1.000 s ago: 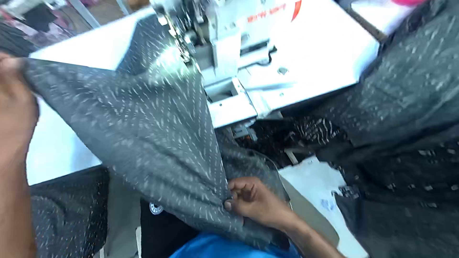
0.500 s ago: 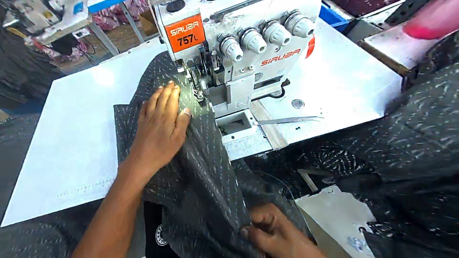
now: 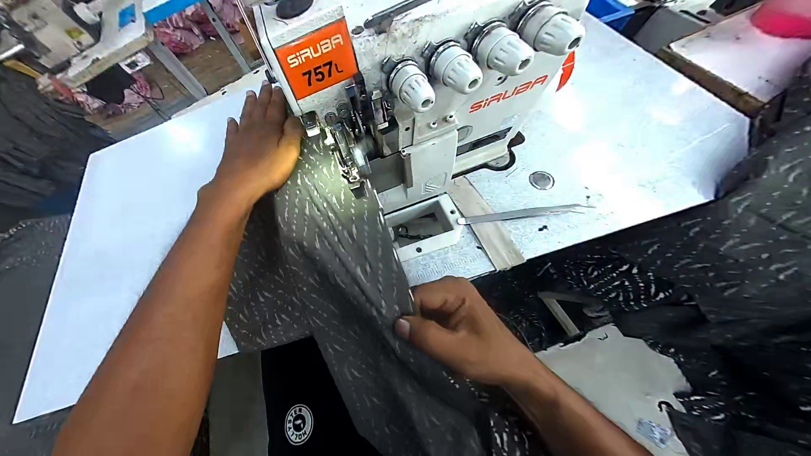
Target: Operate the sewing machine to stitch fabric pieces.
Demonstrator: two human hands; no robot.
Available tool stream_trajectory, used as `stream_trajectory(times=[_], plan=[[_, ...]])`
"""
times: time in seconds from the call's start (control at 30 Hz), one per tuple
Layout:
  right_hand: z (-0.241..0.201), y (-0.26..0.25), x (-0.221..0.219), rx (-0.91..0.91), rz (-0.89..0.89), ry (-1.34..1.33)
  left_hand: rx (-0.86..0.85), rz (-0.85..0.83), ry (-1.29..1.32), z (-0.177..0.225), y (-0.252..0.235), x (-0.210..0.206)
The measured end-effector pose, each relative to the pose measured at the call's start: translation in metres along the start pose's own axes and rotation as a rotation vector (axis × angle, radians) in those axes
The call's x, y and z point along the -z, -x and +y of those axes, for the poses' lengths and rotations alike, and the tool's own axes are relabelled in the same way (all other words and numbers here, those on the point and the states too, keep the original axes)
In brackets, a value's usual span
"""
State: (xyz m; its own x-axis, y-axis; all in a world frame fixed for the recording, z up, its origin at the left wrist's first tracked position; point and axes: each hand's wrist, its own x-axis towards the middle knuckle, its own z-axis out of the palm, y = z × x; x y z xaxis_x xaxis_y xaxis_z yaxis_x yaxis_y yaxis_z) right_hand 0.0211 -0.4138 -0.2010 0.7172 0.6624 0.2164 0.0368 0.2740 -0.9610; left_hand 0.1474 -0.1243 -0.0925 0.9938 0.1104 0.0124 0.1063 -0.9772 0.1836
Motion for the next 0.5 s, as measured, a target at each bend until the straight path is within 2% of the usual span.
stream_trajectory(times=[0.13, 0.27, 0.3, 0.33, 0.4, 0.43, 0.5], plan=[[-0.003, -0.016, 0.000, -0.018, 0.020, 0.002, 0.003, -0.026, -0.093, -0.012, -0.029, 0.004], [-0.002, -0.016, 0.002, -0.062, -0.003, -0.125, 0.064, -0.020, -0.125, -0.021, -0.058, 0.006], [0.000, -0.012, 0.002, -0.058, -0.024, -0.162, 0.071, 0.043, -0.122, -0.021, -0.062, 0.006], [0.002, -0.007, 0.002, -0.051, -0.052, -0.187, 0.055, 0.175, -0.114, -0.021, -0.063, 0.005], [0.008, 0.008, 0.001, -0.051, -0.106, -0.173, -0.072, 0.529, -0.083, -0.022, -0.056, 0.003], [0.010, 0.019, 0.002, -0.062, -0.125, -0.149, -0.154, 0.653, -0.010, -0.019, -0.043, 0.005], [0.012, 0.043, 0.004, -0.104, -0.162, -0.112, -0.275, 0.747, 0.229, -0.006, 0.013, 0.001]])
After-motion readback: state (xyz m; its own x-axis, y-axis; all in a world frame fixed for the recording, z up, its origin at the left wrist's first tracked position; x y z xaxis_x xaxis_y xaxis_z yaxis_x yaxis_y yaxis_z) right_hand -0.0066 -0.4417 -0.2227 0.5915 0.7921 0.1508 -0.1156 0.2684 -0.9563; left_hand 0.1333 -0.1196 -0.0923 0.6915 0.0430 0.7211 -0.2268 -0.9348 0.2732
